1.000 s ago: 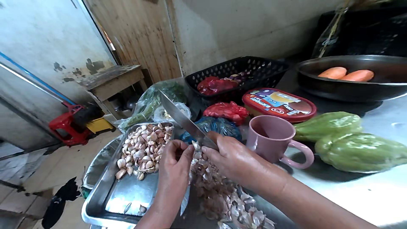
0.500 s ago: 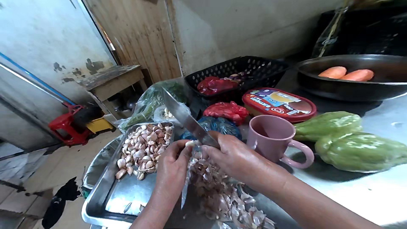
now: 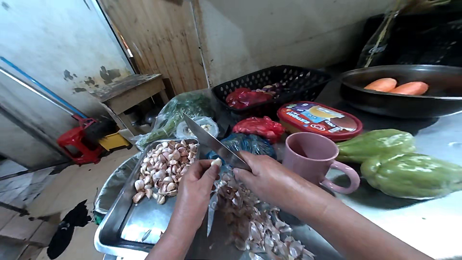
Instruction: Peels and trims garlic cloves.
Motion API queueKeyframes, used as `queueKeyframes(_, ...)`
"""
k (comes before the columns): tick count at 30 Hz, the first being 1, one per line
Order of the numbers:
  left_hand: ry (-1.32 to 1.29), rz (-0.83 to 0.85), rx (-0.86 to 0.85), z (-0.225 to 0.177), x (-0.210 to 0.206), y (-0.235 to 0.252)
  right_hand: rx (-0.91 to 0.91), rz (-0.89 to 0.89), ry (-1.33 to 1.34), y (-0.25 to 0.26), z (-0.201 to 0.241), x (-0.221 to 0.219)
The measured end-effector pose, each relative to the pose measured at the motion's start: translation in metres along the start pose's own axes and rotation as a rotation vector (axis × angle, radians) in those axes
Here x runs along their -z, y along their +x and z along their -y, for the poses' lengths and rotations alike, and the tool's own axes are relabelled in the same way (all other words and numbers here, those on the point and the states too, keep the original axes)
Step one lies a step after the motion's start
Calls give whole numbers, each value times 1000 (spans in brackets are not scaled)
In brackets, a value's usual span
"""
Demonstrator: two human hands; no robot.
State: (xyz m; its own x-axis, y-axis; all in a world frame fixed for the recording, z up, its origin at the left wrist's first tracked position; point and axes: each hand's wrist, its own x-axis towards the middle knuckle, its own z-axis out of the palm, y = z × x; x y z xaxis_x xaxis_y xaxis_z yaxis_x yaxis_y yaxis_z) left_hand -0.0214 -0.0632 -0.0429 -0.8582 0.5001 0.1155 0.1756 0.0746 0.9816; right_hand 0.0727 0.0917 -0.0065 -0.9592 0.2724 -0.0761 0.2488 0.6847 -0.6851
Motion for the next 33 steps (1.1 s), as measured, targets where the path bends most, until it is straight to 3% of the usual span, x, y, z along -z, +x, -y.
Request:
queueKeyframes(6, 198, 24, -90, -1, -4, -4, 55, 23, 4, -1, 0, -1)
queueKeyframes(21, 317, -21, -203, 2, -4, -6, 56, 12, -18, -1, 1, -3)
queueKeyframes(26, 454, -46, -405, 12, -5, -7, 27, 38, 2, 0, 1, -2)
queueKeyframes(30, 575, -94, -696, 22, -7, -4, 25, 47, 18, 1, 1, -1)
queueKeyframes(33, 592, -101, -699, 22, -7, -3, 2, 43, 1, 2, 2, -2)
